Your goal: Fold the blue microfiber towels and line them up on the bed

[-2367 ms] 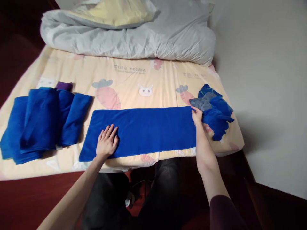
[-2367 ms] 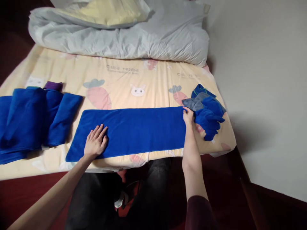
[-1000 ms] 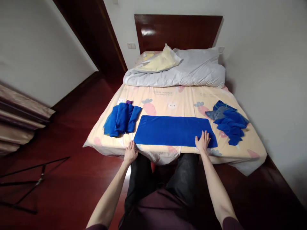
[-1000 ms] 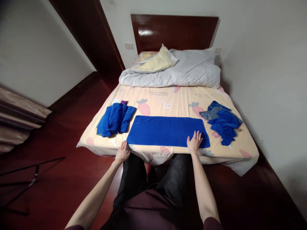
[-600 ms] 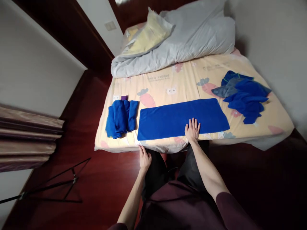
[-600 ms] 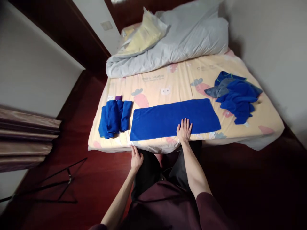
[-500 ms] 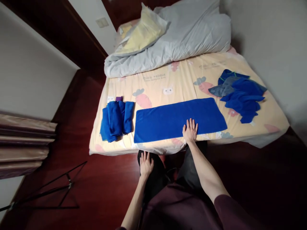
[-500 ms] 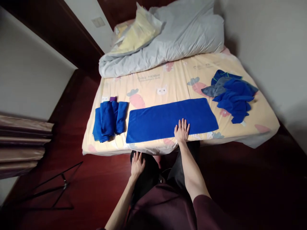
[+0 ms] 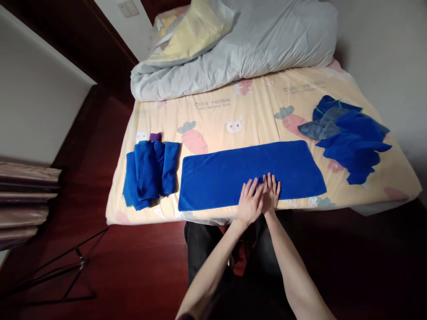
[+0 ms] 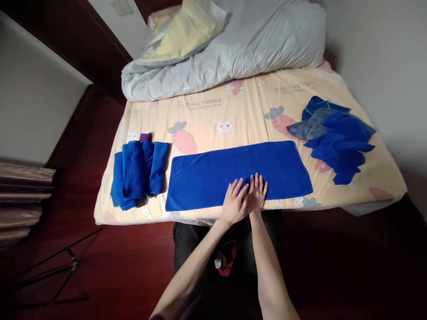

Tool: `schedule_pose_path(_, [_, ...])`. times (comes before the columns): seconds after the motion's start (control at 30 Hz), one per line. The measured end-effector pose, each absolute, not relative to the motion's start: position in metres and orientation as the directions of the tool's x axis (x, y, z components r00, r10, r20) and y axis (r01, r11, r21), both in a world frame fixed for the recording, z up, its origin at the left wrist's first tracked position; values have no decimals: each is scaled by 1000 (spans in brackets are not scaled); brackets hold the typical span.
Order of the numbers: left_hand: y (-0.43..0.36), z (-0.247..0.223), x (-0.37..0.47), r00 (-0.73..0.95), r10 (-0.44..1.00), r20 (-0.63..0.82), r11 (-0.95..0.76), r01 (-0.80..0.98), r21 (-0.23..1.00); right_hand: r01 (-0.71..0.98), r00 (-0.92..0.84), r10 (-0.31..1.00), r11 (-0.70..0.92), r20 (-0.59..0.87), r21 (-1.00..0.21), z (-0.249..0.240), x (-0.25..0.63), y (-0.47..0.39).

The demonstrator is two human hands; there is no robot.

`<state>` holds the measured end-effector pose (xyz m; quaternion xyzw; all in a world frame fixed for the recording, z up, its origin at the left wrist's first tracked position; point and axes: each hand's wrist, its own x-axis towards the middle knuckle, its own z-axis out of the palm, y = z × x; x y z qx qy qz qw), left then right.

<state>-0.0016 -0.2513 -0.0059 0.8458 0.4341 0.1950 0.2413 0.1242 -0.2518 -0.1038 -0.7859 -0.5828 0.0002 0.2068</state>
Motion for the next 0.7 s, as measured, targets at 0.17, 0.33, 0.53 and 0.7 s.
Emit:
schedule_pose_path(0.17, [-153,-27,8,491,863,122,-493,761,421,913,345,891,-245,295,-327,-99,122,-249])
schedule_pose_path(0.33, [-109,-42,-34,485,870,96,-490,822,291,916,343,877,-232,337,-327,-100,120,-247])
schedule_pose_path(0.53, [-77,-56,-93,520,851,69,-521,821,233,922,337,871,-228,357,-314,-102,121,-247])
schedule_pose_path(0.7, [-62,-70,-120,446,894,46,-444,866,232,927,322,871,-211,370,-310,-102,121,-247])
